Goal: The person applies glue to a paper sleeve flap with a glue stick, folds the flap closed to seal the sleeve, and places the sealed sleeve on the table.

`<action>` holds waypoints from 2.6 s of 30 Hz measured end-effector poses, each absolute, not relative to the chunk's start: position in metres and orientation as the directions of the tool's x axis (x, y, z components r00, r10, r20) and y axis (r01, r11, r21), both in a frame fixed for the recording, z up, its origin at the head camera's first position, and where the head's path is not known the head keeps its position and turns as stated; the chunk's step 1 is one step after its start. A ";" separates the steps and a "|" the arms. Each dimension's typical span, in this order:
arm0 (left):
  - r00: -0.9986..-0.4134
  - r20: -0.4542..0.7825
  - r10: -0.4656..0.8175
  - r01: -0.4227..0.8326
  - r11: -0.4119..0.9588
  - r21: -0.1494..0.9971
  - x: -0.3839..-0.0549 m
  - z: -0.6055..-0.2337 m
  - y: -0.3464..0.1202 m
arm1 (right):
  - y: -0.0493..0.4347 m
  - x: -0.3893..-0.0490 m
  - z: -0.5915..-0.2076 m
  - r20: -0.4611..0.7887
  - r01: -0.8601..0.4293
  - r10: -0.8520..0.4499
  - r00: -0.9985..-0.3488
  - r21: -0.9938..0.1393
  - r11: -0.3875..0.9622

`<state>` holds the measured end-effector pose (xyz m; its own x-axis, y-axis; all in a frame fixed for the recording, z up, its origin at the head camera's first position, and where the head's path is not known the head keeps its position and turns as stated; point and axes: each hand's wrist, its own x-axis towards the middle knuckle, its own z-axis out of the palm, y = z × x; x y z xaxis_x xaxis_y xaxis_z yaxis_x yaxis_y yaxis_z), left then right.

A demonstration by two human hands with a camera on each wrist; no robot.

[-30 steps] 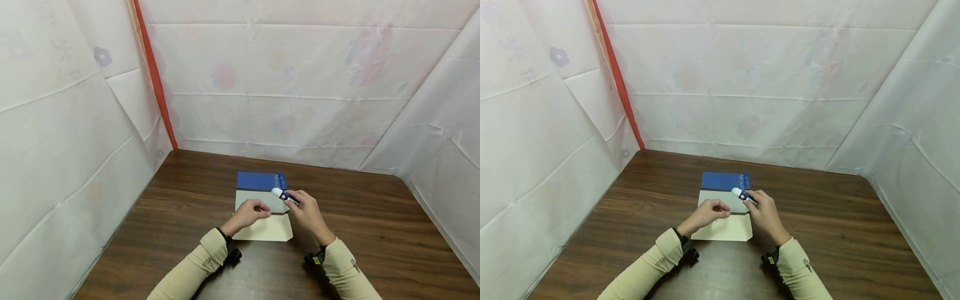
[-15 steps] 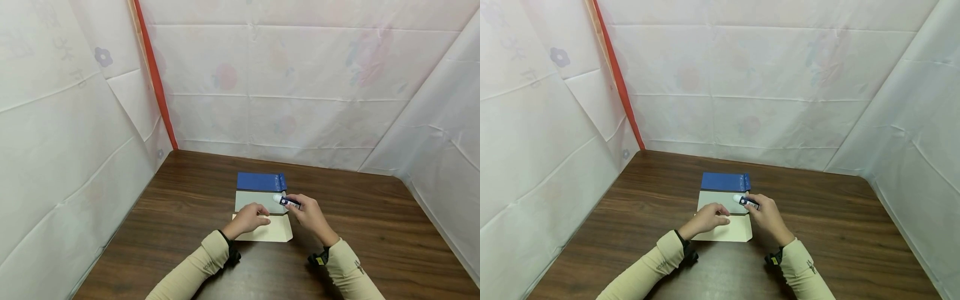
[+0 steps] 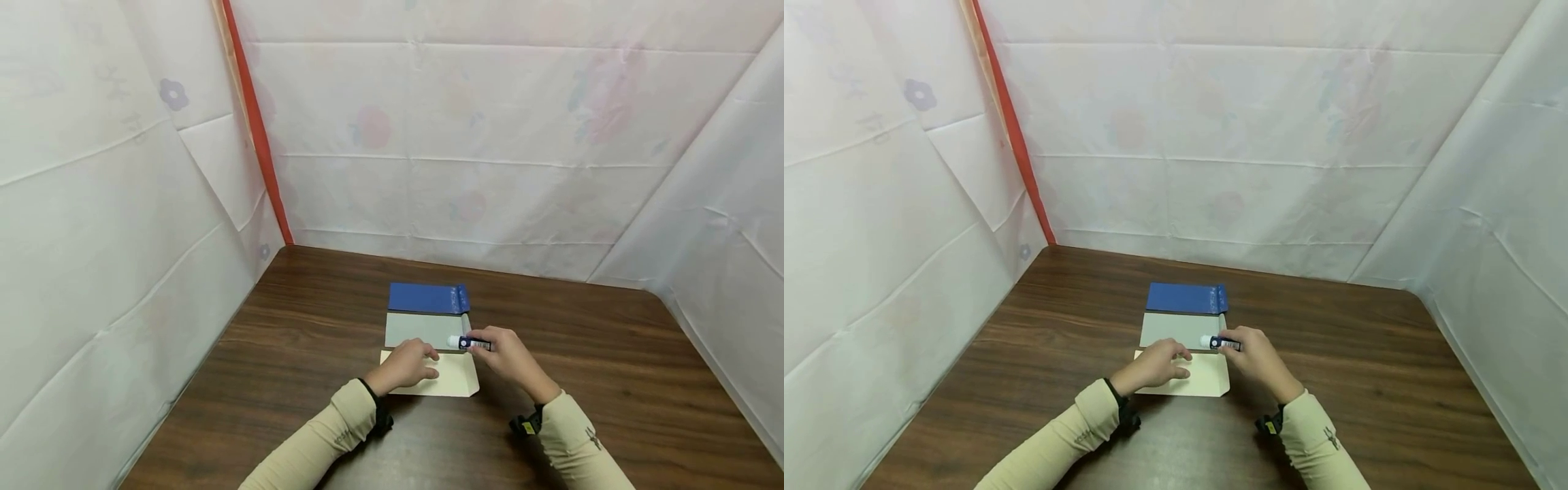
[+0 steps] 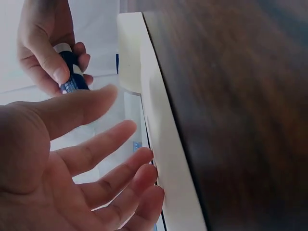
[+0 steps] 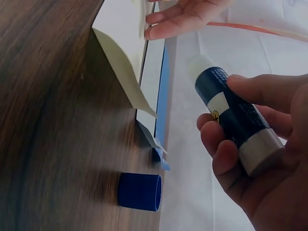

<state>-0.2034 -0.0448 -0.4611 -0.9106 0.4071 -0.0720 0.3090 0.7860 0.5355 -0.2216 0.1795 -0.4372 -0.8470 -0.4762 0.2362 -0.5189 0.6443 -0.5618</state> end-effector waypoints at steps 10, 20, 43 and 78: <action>-0.867 -0.133 0.480 0.398 0.829 0.393 -0.197 -0.460 -0.049 | 0.182 -0.223 -0.436 0.111 -0.523 -0.546 -0.830 -0.493 0.695; -0.864 -0.116 0.491 0.439 0.845 0.307 -0.198 -0.456 -0.044 | 0.177 -0.226 -0.423 0.069 -0.594 -0.615 -0.785 -0.363 0.718; -0.853 -0.052 0.520 0.499 0.840 0.214 -0.195 -0.456 -0.039 | 0.167 -0.211 -0.414 0.006 -0.704 -0.729 -0.684 -0.267 0.658; -0.852 -0.103 0.513 0.490 0.851 0.187 -0.200 -0.458 -0.037 | 0.163 -0.209 -0.415 0.021 -0.724 -0.743 -0.669 -0.241 0.646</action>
<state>-0.1996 -0.0368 -0.4581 -0.8520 0.5133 -0.1029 0.4902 0.8512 0.1875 -0.2094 0.1635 -0.4148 -0.6691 -0.7428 0.0206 -0.7245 0.6459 -0.2408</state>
